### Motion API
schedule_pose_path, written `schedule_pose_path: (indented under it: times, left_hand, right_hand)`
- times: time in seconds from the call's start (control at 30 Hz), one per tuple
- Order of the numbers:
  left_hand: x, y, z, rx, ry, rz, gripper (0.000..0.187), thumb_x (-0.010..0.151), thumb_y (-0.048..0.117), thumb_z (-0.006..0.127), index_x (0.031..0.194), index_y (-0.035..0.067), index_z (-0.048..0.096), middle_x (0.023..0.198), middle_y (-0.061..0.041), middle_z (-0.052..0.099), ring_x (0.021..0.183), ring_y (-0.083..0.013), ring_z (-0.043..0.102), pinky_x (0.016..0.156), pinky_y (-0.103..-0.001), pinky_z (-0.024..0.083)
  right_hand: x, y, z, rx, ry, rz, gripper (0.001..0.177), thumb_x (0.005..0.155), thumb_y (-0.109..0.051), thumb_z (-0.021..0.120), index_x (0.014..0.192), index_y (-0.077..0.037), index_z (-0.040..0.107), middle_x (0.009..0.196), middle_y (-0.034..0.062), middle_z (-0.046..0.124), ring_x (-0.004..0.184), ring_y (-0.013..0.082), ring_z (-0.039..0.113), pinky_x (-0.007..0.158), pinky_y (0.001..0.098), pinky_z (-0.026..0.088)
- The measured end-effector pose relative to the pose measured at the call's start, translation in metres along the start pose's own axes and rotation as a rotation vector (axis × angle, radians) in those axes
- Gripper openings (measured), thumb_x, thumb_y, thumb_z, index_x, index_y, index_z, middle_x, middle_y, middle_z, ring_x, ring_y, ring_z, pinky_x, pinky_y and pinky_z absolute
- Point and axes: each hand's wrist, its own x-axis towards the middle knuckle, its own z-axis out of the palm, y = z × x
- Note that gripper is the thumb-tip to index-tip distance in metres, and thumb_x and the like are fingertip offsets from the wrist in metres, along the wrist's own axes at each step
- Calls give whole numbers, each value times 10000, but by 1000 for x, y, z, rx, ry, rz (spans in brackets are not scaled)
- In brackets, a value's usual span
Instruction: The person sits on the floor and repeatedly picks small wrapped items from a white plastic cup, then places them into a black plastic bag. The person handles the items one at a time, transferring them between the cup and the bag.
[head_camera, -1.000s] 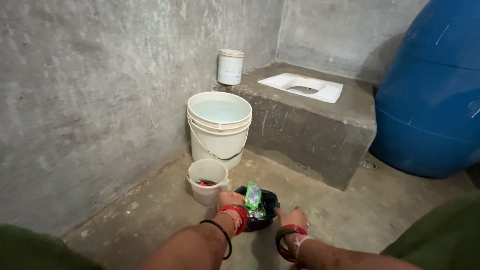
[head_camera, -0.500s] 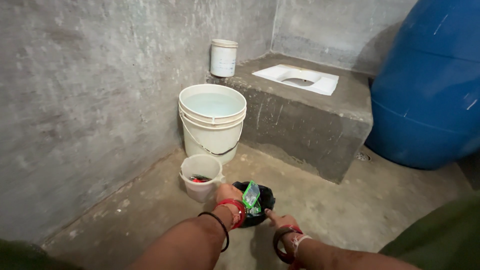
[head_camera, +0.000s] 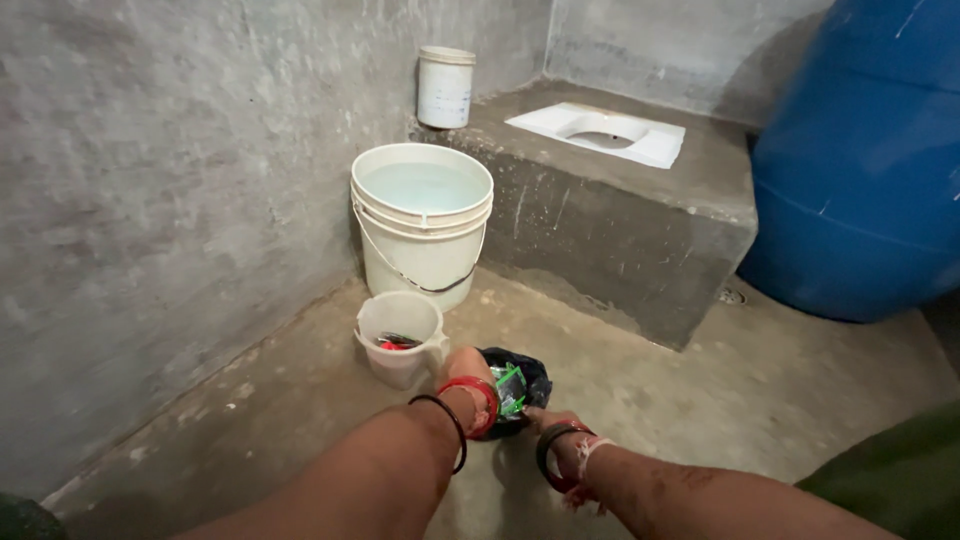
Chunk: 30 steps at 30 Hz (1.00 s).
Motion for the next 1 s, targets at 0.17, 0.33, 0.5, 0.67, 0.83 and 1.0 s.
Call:
schedule_pose_path:
  times: [0.17, 0.33, 0.5, 0.67, 0.83, 1.0]
  left_hand:
    - [-15, 7, -7, 81, -19, 36, 106, 899, 53, 654, 948, 26, 745, 1007, -221, 733, 960, -397, 746, 737, -461, 600]
    - [-21, 8, -12, 187, -12, 216, 194, 910, 117, 634, 1019, 56, 783, 1096, -223, 721, 1057, -400, 701, 890, -480, 569]
    - [-21, 15, -10, 241, -85, 226, 248, 964, 133, 565, 1081, 65, 772, 1154, -212, 711, 1086, -389, 695, 913, -476, 570]
    - [-17, 11, -2, 306, -126, 274, 255, 950, 123, 568, 1108, 72, 761, 1171, -204, 708, 1112, -375, 690, 932, -464, 567]
    - [-5, -2, 12, 400, -142, 356, 271, 952, 92, 560, 1150, 59, 742, 1210, -199, 698, 1136, -364, 687, 935, -467, 565]
    - [1, -9, 13, 473, -200, 340, 279, 943, 98, 586, 1174, 52, 735, 1237, -211, 679, 1152, -369, 679, 948, -452, 562]
  right_hand:
    - [-14, -12, 3, -130, 84, -28, 475, 837, -427, 728, 1041, -4, 798, 1036, 184, 788, 934, 335, 708, 861, 461, 527]
    - [-41, -19, 0, 24, 136, -32, 486, 795, -367, 806, 1064, 36, 770, 1020, 216, 771, 923, 347, 705, 851, 463, 529]
    - [-48, -20, -5, 137, 136, -167, 438, 740, -268, 820, 1031, 57, 789, 996, 220, 793, 911, 346, 716, 841, 452, 543]
    - [-48, -23, -7, 70, 176, -207, 437, 761, -262, 819, 1041, 70, 777, 1021, 215, 793, 920, 316, 731, 865, 399, 537]
    - [-50, -26, -5, 133, 128, -240, 412, 745, -241, 807, 1008, 76, 811, 1017, 208, 814, 919, 313, 738, 874, 383, 537]
    - [-57, -32, -3, 93, 183, -168, 407, 758, -242, 831, 1026, 62, 796, 1048, 209, 790, 942, 310, 721, 886, 373, 519]
